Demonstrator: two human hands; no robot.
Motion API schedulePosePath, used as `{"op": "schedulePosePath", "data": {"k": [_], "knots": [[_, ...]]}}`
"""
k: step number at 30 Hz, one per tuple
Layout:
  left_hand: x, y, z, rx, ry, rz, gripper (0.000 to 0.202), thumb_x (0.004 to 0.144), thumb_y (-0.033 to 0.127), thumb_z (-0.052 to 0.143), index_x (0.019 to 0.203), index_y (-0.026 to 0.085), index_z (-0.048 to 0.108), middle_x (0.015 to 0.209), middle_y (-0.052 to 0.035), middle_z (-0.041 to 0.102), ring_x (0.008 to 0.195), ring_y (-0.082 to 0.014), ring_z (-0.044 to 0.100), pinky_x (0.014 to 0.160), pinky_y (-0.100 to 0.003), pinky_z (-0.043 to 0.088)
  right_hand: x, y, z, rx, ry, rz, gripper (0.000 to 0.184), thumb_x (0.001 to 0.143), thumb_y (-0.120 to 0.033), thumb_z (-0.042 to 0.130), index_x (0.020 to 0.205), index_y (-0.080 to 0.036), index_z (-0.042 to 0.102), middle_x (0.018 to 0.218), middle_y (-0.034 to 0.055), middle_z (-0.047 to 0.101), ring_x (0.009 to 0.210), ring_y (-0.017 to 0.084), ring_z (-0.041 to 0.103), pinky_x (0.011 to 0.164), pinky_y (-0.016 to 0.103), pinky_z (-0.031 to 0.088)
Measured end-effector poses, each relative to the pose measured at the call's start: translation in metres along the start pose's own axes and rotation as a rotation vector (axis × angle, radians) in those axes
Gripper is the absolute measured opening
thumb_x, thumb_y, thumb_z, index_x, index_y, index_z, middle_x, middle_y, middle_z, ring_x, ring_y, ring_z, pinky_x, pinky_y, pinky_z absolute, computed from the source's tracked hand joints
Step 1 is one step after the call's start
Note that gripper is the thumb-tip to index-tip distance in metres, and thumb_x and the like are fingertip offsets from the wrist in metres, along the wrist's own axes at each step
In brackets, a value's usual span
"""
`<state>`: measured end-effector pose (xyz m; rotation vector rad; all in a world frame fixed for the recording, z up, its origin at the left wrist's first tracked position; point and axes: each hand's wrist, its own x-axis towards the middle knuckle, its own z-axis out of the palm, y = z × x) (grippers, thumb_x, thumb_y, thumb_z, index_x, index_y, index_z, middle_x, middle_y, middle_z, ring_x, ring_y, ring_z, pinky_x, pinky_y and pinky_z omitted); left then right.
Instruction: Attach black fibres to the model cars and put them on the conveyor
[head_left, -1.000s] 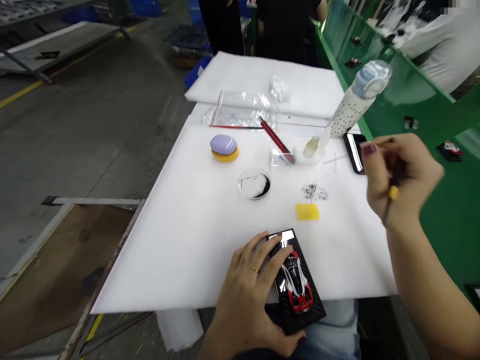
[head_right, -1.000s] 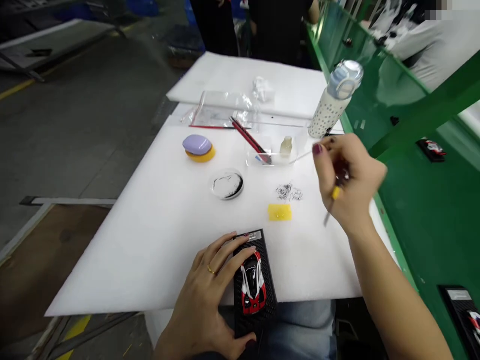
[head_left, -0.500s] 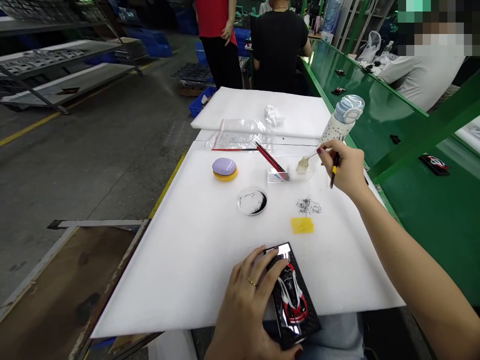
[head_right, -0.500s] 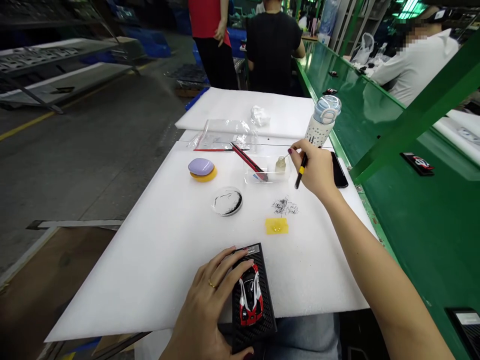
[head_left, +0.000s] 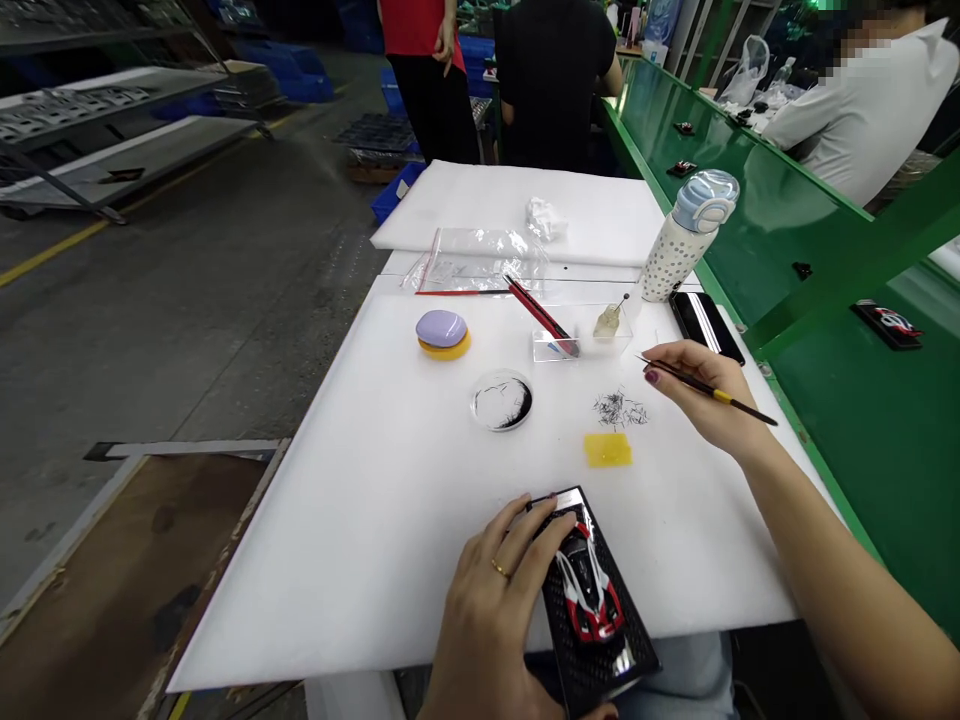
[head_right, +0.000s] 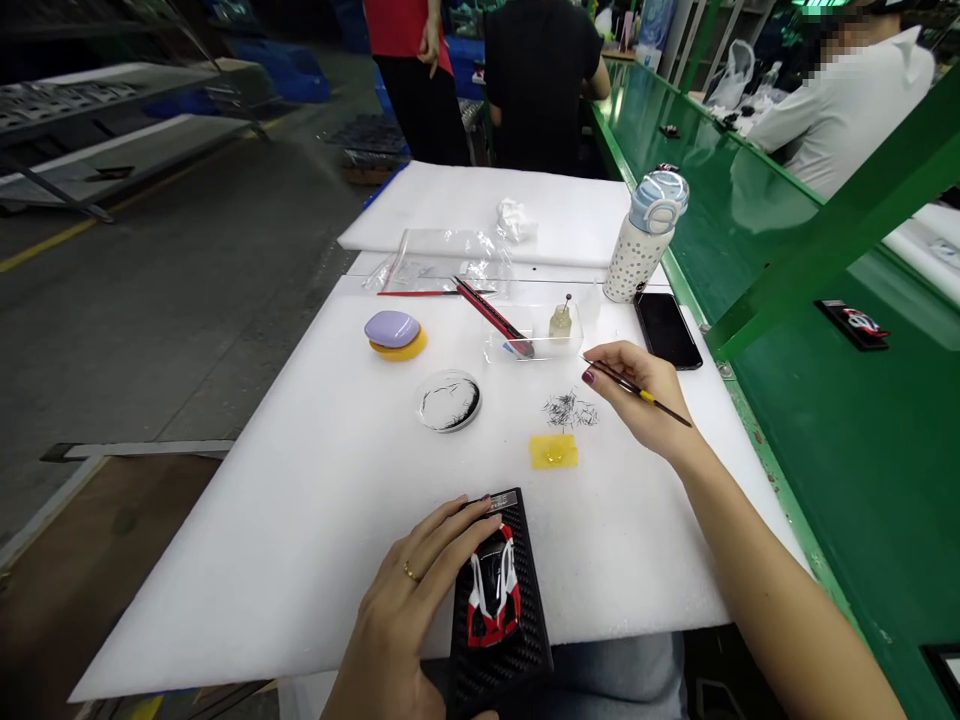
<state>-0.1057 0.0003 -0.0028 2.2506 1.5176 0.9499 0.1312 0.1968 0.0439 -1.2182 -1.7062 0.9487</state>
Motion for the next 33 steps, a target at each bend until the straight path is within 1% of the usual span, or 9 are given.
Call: {"op": "schedulePosePath", "data": {"k": [4, 7, 10, 12, 17, 22, 27, 29, 33], "knots": [[0.004, 0.004, 0.001, -0.032, 0.022, -0.036, 0.089, 0.086, 0.087, 0.037, 0.149, 0.024, 0.046, 0.148, -0.0079, 0.059, 0.136, -0.0328, 0.055, 0.107, -0.045, 0.047, 0.008, 0.014, 0.012, 0.074, -0.019, 0.205, 0.053, 0.066, -0.068, 0.082, 0.076, -0.016, 0.073, 0.076, 0.0084, 0.072, 0.068, 0.018, 0.064, 0.063, 0.034, 0.053], [0.001, 0.001, 0.006, -0.054, 0.041, -0.066, 0.085, 0.090, 0.085, 0.032, 0.147, 0.024, 0.049, 0.147, -0.0069, 0.060, 0.136, -0.0314, 0.054, 0.109, -0.043, 0.045, 0.010, 0.017, 0.018, 0.143, 0.043, 0.291, 0.052, 0.062, -0.065, 0.085, 0.073, -0.018, 0.066, 0.062, 0.0033, 0.065, 0.061, 0.015, 0.060, 0.058, 0.031, 0.049], [-0.003, -0.002, 0.012, -0.036, 0.075, -0.105, 0.052, 0.102, 0.056, 0.039, 0.142, 0.027, 0.054, 0.143, -0.0036, 0.063, 0.136, -0.0271, 0.054, 0.108, -0.039, 0.041, 0.004, 0.016, 0.017, 0.197, 0.051, 0.305, 0.051, 0.061, -0.061, 0.088, 0.078, -0.020, 0.062, 0.059, -0.0001, 0.064, 0.059, 0.014, 0.059, 0.056, 0.029, 0.048], [-0.004, -0.002, 0.015, -0.050, 0.097, -0.120, 0.041, 0.102, 0.037, 0.041, 0.139, 0.028, 0.056, 0.140, -0.0022, 0.065, 0.136, -0.0256, 0.053, 0.109, -0.039, 0.039, 0.001, 0.016, 0.016, 0.205, 0.017, 0.297, 0.050, 0.063, -0.060, 0.088, 0.078, -0.020, 0.061, 0.060, -0.0003, 0.065, 0.057, 0.013, 0.058, 0.054, 0.028, 0.047], [0.001, 0.002, 0.016, -0.064, 0.107, -0.143, 0.040, 0.101, 0.027, 0.039, 0.136, 0.028, 0.057, 0.137, -0.0032, 0.064, 0.136, -0.0262, 0.050, 0.108, -0.041, 0.037, -0.002, 0.016, 0.020, 0.230, -0.049, 0.238, 0.045, 0.067, -0.052, 0.088, 0.077, -0.022, 0.057, 0.057, -0.0036, 0.060, 0.056, 0.012, 0.056, 0.052, 0.026, 0.043], [0.000, 0.002, 0.015, -0.045, 0.106, -0.137, 0.039, 0.100, 0.029, 0.040, 0.136, 0.026, 0.057, 0.137, -0.0047, 0.064, 0.136, -0.0274, 0.050, 0.108, -0.041, 0.037, -0.007, 0.016, 0.030, 0.104, -0.095, 0.209, 0.033, 0.074, -0.042, 0.081, 0.076, -0.023, 0.054, 0.061, -0.0026, 0.057, 0.057, 0.013, 0.054, 0.052, 0.028, 0.037], [-0.004, -0.003, 0.014, -0.027, 0.065, -0.086, 0.057, 0.101, 0.059, 0.035, 0.140, 0.022, 0.055, 0.140, -0.0086, 0.062, 0.137, -0.0308, 0.049, 0.108, -0.043, 0.038, -0.008, 0.018, 0.031, 0.041, -0.059, 0.175, 0.026, 0.077, -0.037, 0.076, 0.076, -0.024, 0.054, 0.062, -0.0010, 0.060, 0.056, 0.015, 0.053, 0.052, 0.030, 0.035], [-0.004, -0.002, 0.013, -0.035, 0.066, -0.092, 0.061, 0.100, 0.063, 0.034, 0.140, 0.022, 0.055, 0.141, -0.0088, 0.061, 0.137, -0.0306, 0.049, 0.108, -0.043, 0.038, -0.007, 0.019, 0.029, 0.051, -0.011, 0.178, 0.026, 0.077, -0.036, 0.077, 0.076, -0.024, 0.054, 0.061, -0.0012, 0.060, 0.055, 0.014, 0.053, 0.052, 0.029, 0.035], [-0.001, 0.001, 0.012, -0.056, 0.082, -0.109, 0.045, 0.103, 0.045, 0.038, 0.139, 0.024, 0.055, 0.140, -0.0064, 0.060, 0.137, -0.0273, 0.048, 0.109, -0.040, 0.036, -0.004, 0.021, 0.028, 0.077, 0.043, 0.249, 0.027, 0.076, -0.031, 0.078, 0.079, -0.024, 0.053, 0.060, -0.0025, 0.060, 0.055, 0.014, 0.054, 0.051, 0.029, 0.037]]}}
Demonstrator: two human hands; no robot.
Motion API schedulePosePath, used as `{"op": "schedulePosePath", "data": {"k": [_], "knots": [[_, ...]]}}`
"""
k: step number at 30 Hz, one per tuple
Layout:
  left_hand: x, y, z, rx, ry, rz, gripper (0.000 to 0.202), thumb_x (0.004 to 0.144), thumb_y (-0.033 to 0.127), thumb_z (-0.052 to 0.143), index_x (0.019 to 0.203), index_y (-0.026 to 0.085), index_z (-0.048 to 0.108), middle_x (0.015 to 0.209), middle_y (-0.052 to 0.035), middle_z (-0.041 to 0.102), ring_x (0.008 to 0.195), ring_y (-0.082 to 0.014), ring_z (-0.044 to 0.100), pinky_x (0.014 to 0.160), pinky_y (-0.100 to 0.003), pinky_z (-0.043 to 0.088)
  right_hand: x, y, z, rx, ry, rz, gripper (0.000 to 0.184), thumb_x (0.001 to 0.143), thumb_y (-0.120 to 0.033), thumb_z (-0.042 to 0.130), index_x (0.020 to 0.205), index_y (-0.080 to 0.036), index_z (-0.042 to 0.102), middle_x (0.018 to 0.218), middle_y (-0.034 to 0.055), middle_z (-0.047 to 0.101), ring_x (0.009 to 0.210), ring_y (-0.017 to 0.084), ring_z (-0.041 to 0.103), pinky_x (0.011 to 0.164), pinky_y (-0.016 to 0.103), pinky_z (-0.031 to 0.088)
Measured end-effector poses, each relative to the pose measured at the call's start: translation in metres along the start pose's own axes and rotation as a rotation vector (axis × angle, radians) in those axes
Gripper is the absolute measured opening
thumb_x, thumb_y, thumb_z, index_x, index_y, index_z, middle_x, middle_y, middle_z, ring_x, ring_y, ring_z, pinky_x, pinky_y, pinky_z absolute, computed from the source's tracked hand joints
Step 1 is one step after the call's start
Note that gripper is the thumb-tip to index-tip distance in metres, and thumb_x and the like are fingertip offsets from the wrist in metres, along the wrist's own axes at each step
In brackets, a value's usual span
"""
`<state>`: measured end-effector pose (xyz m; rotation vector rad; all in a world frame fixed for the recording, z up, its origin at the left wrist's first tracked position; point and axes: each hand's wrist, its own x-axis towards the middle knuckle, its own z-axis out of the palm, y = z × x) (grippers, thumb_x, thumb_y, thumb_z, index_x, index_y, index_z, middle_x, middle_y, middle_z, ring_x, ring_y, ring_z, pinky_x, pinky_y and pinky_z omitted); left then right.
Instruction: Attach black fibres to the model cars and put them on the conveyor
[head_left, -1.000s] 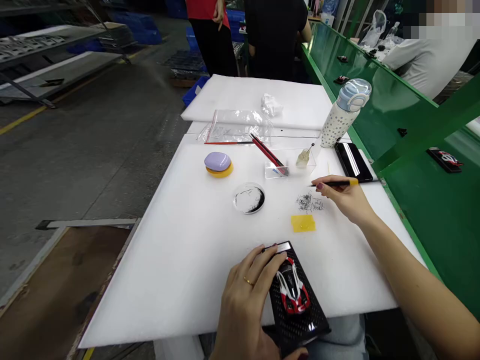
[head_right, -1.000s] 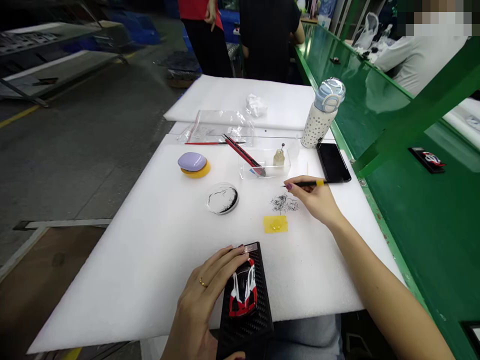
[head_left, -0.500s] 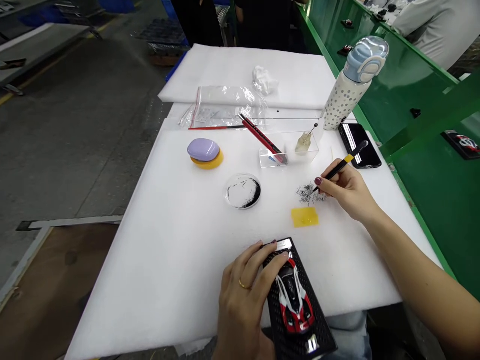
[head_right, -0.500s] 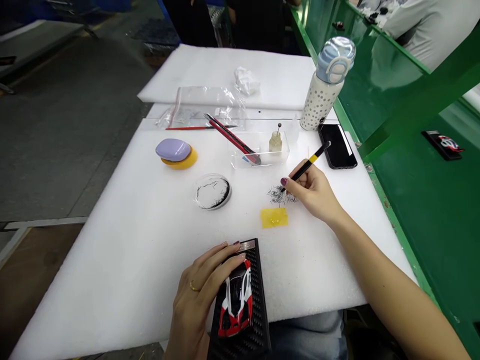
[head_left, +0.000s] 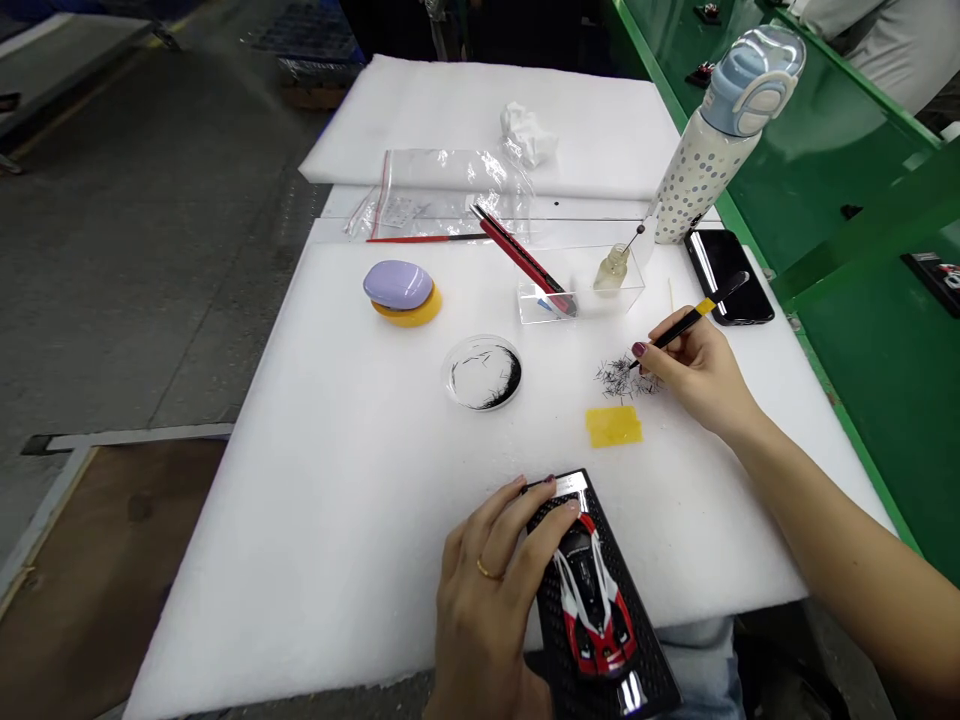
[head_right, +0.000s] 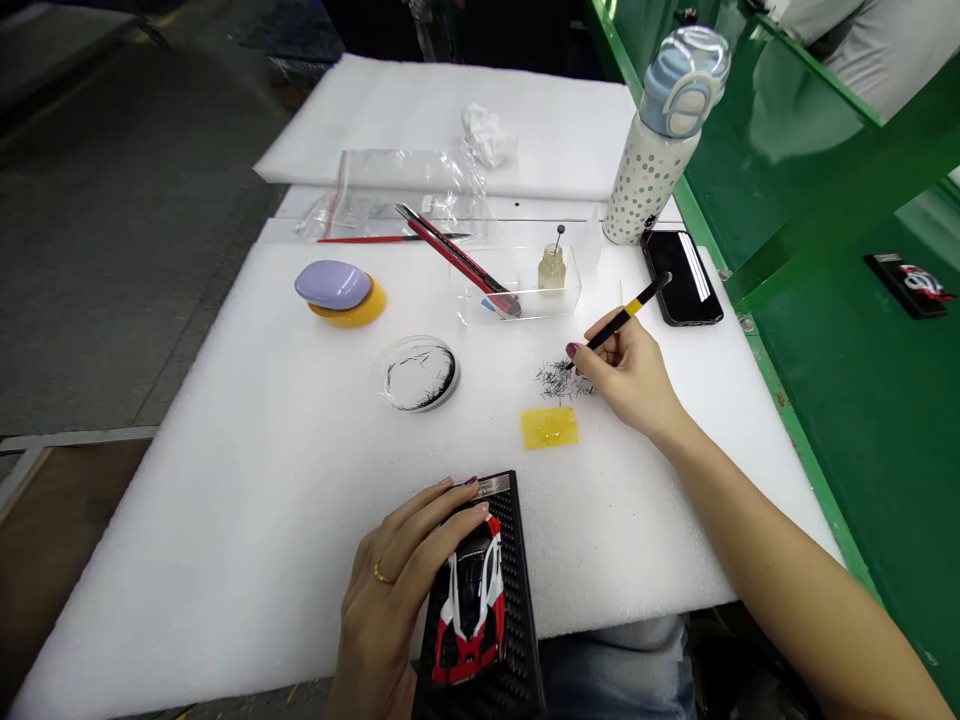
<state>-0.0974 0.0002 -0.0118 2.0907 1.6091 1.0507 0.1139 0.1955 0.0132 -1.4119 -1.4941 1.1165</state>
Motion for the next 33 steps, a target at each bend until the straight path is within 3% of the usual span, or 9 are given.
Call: {"op": "schedulePosePath", "data": {"k": [4, 13, 19, 26, 30, 33], "knots": [[0.001, 0.002, 0.000, 0.002, 0.000, -0.011, 0.040, 0.100, 0.025, 0.043, 0.138, 0.025, 0.055, 0.139, -0.0050, 0.061, 0.138, -0.0256, 0.047, 0.109, -0.039, 0.036, 0.000, 0.001, 0.001, -0.037, -0.034, 0.015, 0.026, 0.076, -0.027, 0.076, 0.080, -0.024, 0.051, 0.059, -0.0037, 0.058, 0.055, 0.014, 0.055, 0.052, 0.029, 0.037], [0.001, 0.000, 0.002, 0.009, 0.010, -0.007, 0.040, 0.100, 0.026, 0.043, 0.138, 0.024, 0.057, 0.139, -0.0053, 0.062, 0.137, -0.0266, 0.049, 0.109, -0.039, 0.038, -0.003, -0.001, 0.002, -0.075, -0.032, 0.002, 0.027, 0.075, -0.029, 0.077, 0.079, -0.024, 0.051, 0.058, -0.0035, 0.059, 0.054, 0.014, 0.054, 0.051, 0.029, 0.038], [0.000, 0.003, 0.004, 0.012, 0.039, -0.032, 0.039, 0.102, 0.030, 0.040, 0.137, 0.025, 0.057, 0.136, -0.0067, 0.065, 0.136, -0.0294, 0.051, 0.107, -0.043, 0.039, -0.008, -0.001, -0.011, 0.001, 0.058, -0.042, 0.033, 0.072, -0.037, 0.083, 0.078, -0.024, 0.052, 0.061, -0.0019, 0.061, 0.056, 0.015, 0.058, 0.052, 0.030, 0.043], [0.000, 0.002, 0.003, 0.009, 0.036, -0.021, 0.039, 0.103, 0.031, 0.040, 0.137, 0.025, 0.057, 0.137, -0.0066, 0.065, 0.137, -0.0290, 0.051, 0.108, -0.042, 0.038, -0.004, 0.004, -0.004, 0.034, 0.068, -0.046, 0.044, 0.070, -0.050, 0.087, 0.085, -0.026, 0.053, 0.064, -0.0035, 0.061, 0.058, 0.014, 0.057, 0.054, 0.030, 0.045], [0.001, 0.003, 0.002, 0.004, 0.027, -0.023, 0.037, 0.105, 0.028, 0.039, 0.136, 0.024, 0.057, 0.138, -0.0061, 0.064, 0.137, -0.0279, 0.049, 0.108, -0.041, 0.038, 0.000, 0.001, -0.006, 0.116, -0.002, -0.031, 0.047, 0.071, -0.058, 0.084, 0.077, -0.024, 0.052, 0.060, -0.0019, 0.064, 0.056, 0.013, 0.058, 0.052, 0.028, 0.046], [0.001, 0.003, 0.002, 0.003, 0.020, -0.021, 0.036, 0.105, 0.026, 0.040, 0.137, 0.024, 0.056, 0.138, -0.0059, 0.063, 0.138, -0.0274, 0.048, 0.109, -0.041, 0.038, 0.001, -0.001, -0.008, 0.106, -0.032, -0.011, 0.046, 0.070, -0.055, 0.085, 0.076, -0.023, 0.052, 0.059, -0.0015, 0.064, 0.054, 0.013, 0.060, 0.050, 0.027, 0.046]]}}
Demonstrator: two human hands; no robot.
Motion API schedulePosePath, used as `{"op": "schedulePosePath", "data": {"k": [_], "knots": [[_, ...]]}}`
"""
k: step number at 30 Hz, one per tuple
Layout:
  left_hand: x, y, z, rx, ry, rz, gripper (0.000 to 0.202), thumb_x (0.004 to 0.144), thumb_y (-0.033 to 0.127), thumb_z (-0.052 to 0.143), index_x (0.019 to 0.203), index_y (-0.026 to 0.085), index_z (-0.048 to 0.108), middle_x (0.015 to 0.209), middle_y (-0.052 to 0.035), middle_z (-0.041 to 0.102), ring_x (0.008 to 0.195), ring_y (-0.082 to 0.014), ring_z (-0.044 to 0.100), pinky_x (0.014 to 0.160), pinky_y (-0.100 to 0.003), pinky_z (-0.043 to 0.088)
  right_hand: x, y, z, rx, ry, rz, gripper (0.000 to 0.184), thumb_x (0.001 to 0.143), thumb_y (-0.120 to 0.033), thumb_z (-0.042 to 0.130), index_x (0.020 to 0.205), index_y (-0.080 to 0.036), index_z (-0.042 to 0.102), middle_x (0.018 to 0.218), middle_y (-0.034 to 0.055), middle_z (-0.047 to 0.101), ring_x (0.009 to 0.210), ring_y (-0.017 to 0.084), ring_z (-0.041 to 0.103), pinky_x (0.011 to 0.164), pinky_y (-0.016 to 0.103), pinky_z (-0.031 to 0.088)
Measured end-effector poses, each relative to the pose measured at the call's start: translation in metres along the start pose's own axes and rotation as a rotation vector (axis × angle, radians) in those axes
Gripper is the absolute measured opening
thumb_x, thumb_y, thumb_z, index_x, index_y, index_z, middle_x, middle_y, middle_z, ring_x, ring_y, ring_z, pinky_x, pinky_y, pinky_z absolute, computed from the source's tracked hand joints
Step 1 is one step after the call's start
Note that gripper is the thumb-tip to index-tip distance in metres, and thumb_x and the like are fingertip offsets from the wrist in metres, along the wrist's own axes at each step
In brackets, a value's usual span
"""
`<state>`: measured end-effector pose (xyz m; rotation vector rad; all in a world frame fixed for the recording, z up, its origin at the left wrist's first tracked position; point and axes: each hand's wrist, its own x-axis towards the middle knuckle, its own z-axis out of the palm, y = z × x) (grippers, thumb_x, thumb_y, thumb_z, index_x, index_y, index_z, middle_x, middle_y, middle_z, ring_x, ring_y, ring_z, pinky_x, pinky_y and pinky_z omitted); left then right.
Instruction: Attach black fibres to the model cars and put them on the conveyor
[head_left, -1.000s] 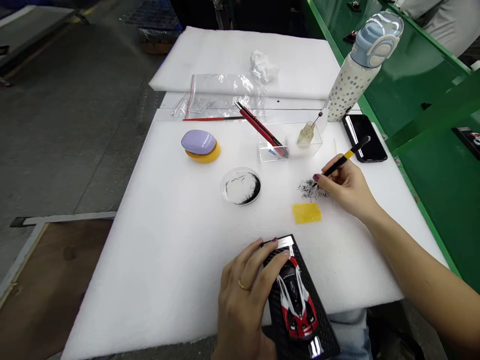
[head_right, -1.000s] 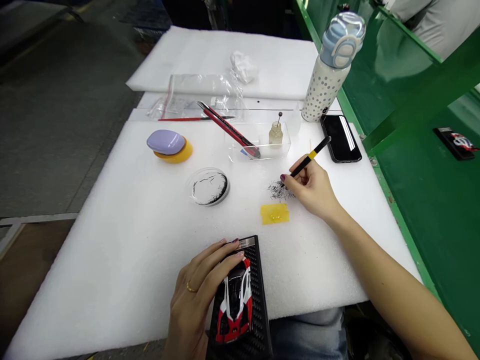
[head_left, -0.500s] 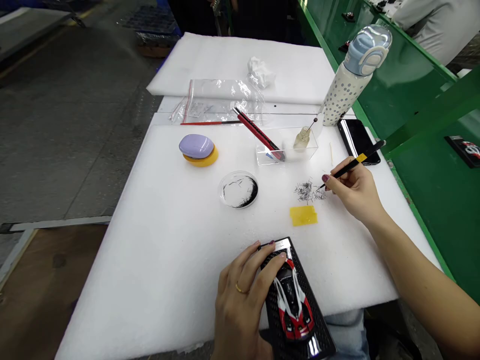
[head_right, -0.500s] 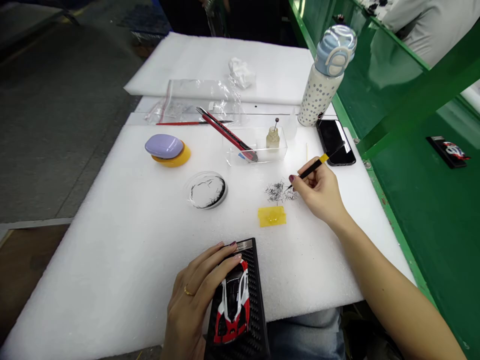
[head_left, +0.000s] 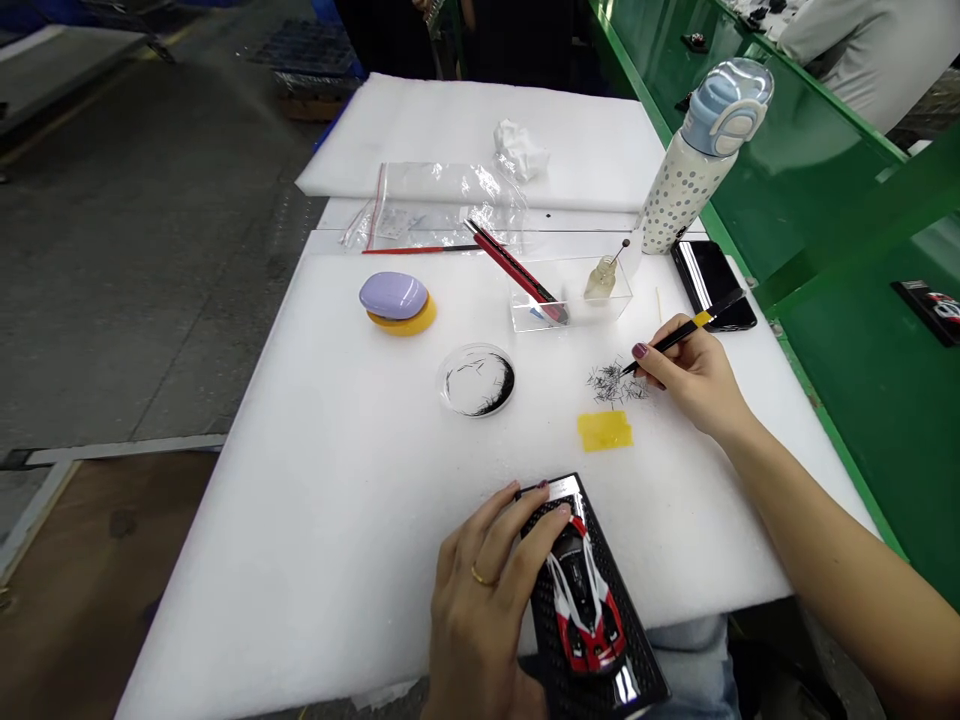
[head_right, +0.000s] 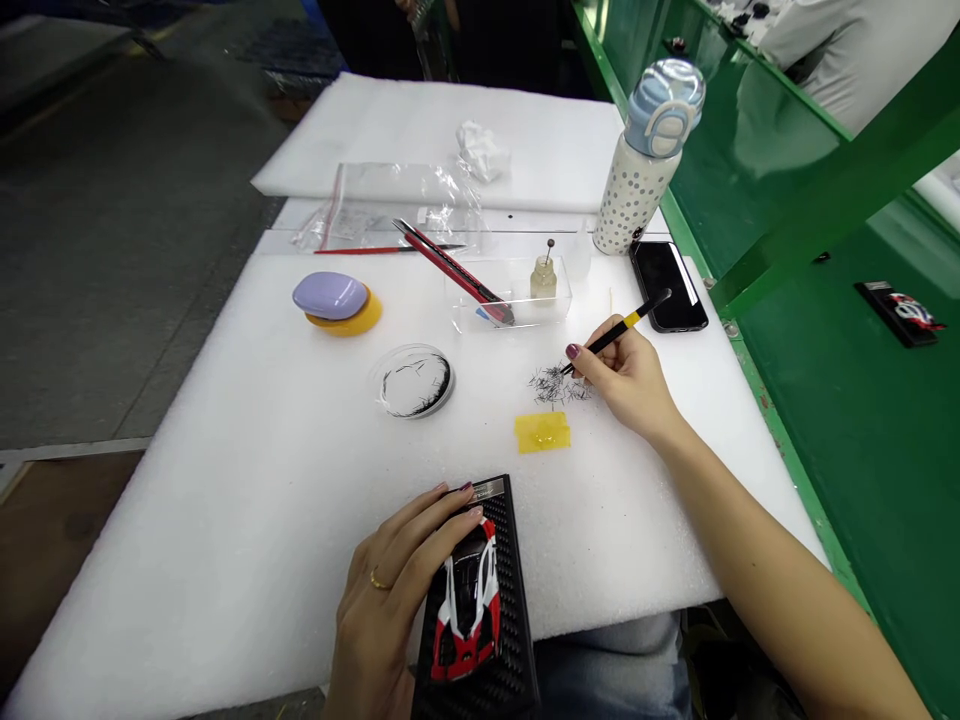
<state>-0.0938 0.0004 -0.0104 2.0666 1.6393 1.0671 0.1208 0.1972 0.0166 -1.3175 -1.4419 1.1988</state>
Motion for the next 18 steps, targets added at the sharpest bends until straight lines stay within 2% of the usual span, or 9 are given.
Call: {"op": "schedulePosePath", "data": {"k": [10, 18], "knots": [[-0.002, -0.002, 0.001, 0.006, -0.002, 0.006, 0.039, 0.104, 0.031, 0.038, 0.138, 0.025, 0.056, 0.139, -0.0065, 0.063, 0.138, -0.0293, 0.049, 0.108, -0.043, 0.039, 0.001, 0.002, 0.010, -0.134, 0.148, 0.094, 0.036, 0.071, -0.031, 0.080, 0.083, -0.026, 0.047, 0.054, -0.0056, 0.061, 0.056, 0.018, 0.068, 0.049, 0.026, 0.045], [-0.003, -0.004, -0.001, 0.021, -0.023, 0.017, 0.038, 0.103, 0.029, 0.044, 0.139, 0.025, 0.057, 0.139, -0.0057, 0.064, 0.137, -0.0292, 0.051, 0.109, -0.041, 0.039, 0.003, 0.006, 0.011, -0.191, 0.164, 0.065, 0.031, 0.075, -0.031, 0.077, 0.083, -0.026, 0.047, 0.055, -0.0045, 0.062, 0.057, 0.019, 0.068, 0.049, 0.028, 0.046]]}}
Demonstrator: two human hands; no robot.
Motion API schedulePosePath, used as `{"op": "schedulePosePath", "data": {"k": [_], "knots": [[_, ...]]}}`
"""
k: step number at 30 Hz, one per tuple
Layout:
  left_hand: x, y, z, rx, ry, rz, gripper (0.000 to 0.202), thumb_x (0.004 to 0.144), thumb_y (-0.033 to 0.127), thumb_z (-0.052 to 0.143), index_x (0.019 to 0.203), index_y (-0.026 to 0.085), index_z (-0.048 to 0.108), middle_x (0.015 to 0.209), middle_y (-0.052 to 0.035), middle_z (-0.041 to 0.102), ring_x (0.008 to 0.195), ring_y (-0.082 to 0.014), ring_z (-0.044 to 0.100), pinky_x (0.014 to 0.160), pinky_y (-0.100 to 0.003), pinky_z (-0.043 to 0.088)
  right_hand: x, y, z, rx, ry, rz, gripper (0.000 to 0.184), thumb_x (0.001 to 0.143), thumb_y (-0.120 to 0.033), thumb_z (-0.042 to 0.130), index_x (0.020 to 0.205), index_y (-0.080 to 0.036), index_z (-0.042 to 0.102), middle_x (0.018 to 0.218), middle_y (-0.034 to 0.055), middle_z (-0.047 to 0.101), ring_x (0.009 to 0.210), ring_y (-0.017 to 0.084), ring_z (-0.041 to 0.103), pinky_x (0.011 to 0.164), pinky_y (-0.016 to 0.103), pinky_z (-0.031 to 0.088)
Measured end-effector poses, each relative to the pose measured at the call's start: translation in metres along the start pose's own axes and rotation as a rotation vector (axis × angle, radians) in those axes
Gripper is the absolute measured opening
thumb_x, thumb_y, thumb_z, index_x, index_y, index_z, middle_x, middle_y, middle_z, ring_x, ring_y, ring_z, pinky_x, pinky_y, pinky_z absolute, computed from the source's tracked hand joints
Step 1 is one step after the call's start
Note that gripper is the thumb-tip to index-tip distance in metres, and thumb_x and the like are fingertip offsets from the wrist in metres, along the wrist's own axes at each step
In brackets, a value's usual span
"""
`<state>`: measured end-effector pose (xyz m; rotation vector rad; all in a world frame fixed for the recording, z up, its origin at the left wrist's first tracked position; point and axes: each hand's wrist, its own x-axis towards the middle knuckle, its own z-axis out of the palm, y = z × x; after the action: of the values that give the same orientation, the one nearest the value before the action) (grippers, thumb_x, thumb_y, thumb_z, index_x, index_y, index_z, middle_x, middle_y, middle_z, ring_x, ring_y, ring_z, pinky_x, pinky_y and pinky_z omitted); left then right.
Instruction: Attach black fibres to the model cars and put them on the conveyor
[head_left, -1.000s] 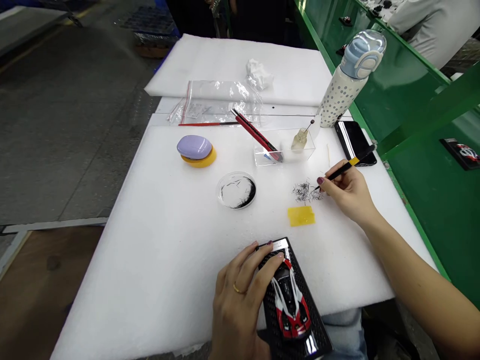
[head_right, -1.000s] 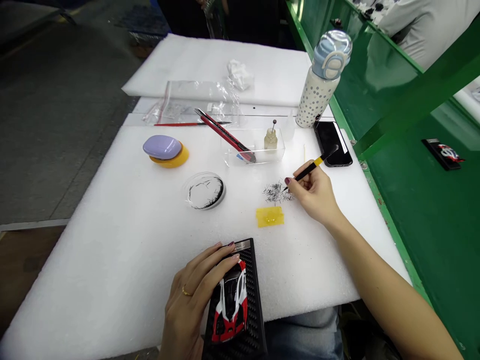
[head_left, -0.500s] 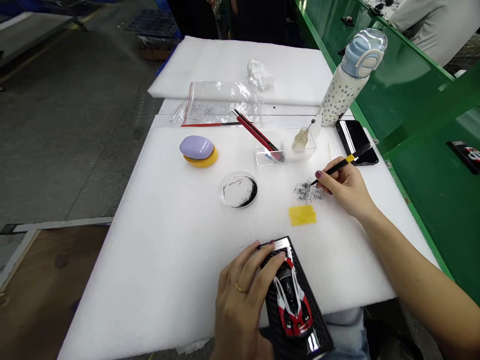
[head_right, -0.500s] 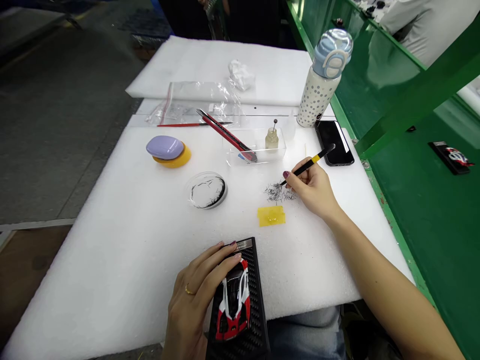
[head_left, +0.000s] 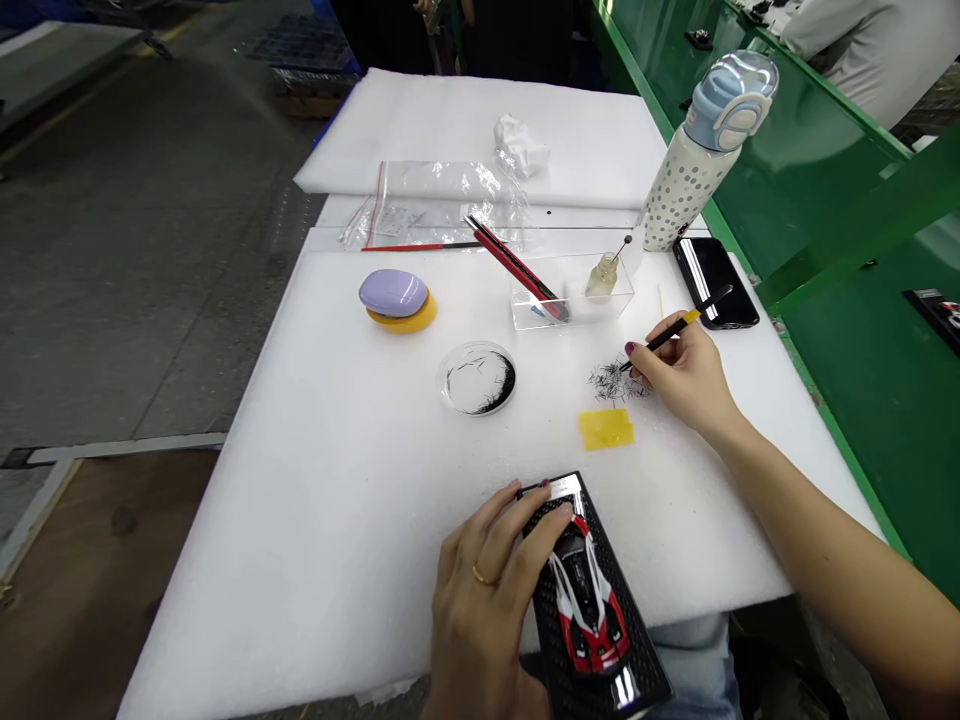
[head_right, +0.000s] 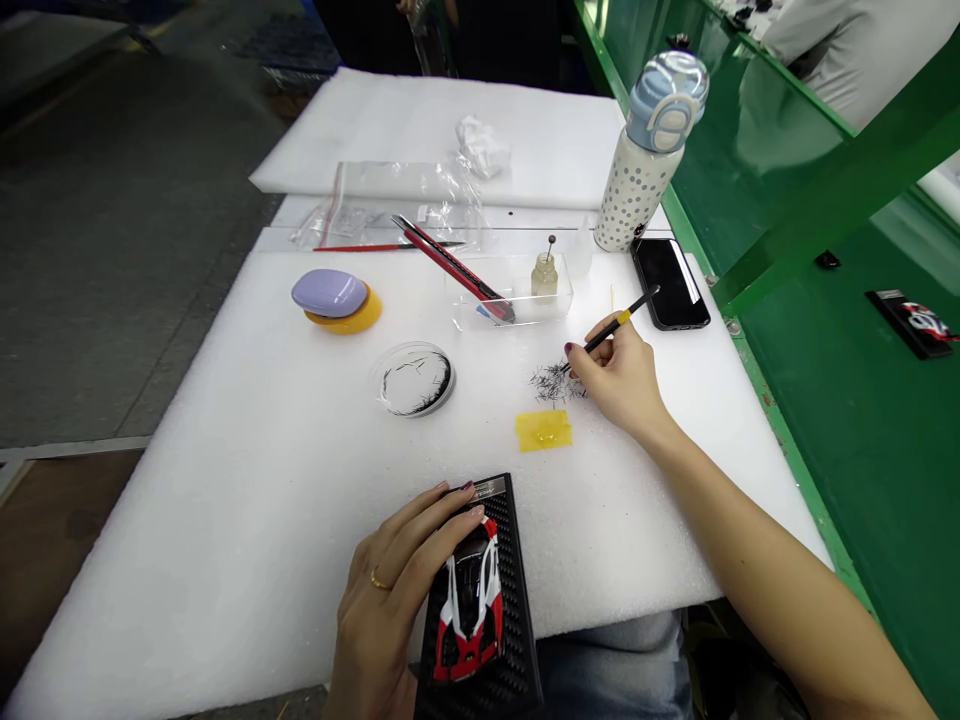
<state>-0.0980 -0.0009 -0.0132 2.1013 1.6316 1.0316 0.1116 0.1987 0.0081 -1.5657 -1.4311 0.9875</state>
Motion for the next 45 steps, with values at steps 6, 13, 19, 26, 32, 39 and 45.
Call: {"op": "schedulePosePath", "data": {"k": [6, 13, 19, 26, 32, 39, 45], "knots": [[0.000, 0.000, 0.000, -0.007, 0.008, -0.009, 0.039, 0.102, 0.026, 0.042, 0.139, 0.026, 0.056, 0.139, -0.0054, 0.064, 0.138, -0.0283, 0.051, 0.109, -0.041, 0.039, 0.000, -0.001, 0.001, -0.020, 0.007, 0.015, 0.029, 0.076, -0.028, 0.075, 0.083, -0.026, 0.047, 0.056, -0.0036, 0.064, 0.057, 0.019, 0.068, 0.050, 0.029, 0.044], [0.000, 0.001, 0.000, 0.019, -0.004, 0.006, 0.045, 0.098, 0.039, 0.040, 0.138, 0.023, 0.056, 0.137, -0.0090, 0.065, 0.135, -0.0314, 0.052, 0.108, -0.044, 0.039, -0.003, 0.000, 0.001, 0.069, 0.012, 0.020, 0.035, 0.074, -0.031, 0.080, 0.082, -0.026, 0.047, 0.055, -0.0039, 0.061, 0.056, 0.019, 0.067, 0.051, 0.031, 0.048], [0.000, 0.000, 0.001, 0.004, -0.003, 0.006, 0.045, 0.099, 0.034, 0.040, 0.141, 0.025, 0.055, 0.140, -0.0069, 0.064, 0.138, -0.0285, 0.050, 0.108, -0.043, 0.038, -0.006, -0.003, -0.009, 0.269, -0.073, -0.057, 0.048, 0.070, -0.055, 0.086, 0.081, -0.026, 0.049, 0.061, -0.0021, 0.065, 0.051, 0.015, 0.061, 0.047, 0.029, 0.047], [-0.002, -0.003, 0.001, -0.040, 0.022, 0.051, 0.092, 0.086, 0.090, 0.027, 0.144, 0.023, 0.053, 0.143, -0.0102, 0.062, 0.137, -0.0358, 0.053, 0.107, -0.048, 0.041, -0.046, -0.008, -0.023, 0.333, -0.100, -0.132, 0.040, 0.069, -0.048, 0.091, 0.074, -0.024, 0.060, 0.070, 0.0011, 0.069, 0.059, 0.014, 0.064, 0.049, 0.027, 0.045], [0.000, 0.001, -0.006, -0.067, -0.046, 0.030, 0.097, 0.085, 0.092, 0.020, 0.146, 0.022, 0.051, 0.146, -0.0099, 0.060, 0.141, -0.0333, 0.049, 0.112, -0.045, 0.036, -0.071, 0.003, -0.021, 0.328, -0.200, -0.101, 0.043, 0.069, -0.045, 0.092, 0.061, -0.022, 0.056, 0.067, 0.0025, 0.070, 0.060, 0.015, 0.062, 0.053, 0.028, 0.047], [0.000, 0.002, -0.006, -0.065, -0.040, 0.023, 0.095, 0.087, 0.091, 0.020, 0.145, 0.023, 0.052, 0.145, -0.0102, 0.060, 0.140, -0.0347, 0.049, 0.111, -0.047, 0.037, -0.070, 0.006, -0.026, 0.228, -0.219, -0.129, 0.037, 0.072, -0.038, 0.090, 0.061, -0.021, 0.059, 0.069, 0.0035, 0.071, 0.063, 0.015, 0.063, 0.055, 0.027, 0.049], [0.000, 0.002, -0.006, -0.080, -0.040, 0.009, 0.093, 0.088, 0.090, 0.021, 0.146, 0.023, 0.051, 0.146, -0.0090, 0.059, 0.142, -0.0336, 0.048, 0.113, -0.046, 0.036, -0.069, 0.009, -0.025, 0.237, -0.236, -0.128, 0.034, 0.074, -0.033, 0.089, 0.062, -0.021, 0.059, 0.070, 0.0027, 0.072, 0.065, 0.015, 0.064, 0.056, 0.027, 0.051]]}}
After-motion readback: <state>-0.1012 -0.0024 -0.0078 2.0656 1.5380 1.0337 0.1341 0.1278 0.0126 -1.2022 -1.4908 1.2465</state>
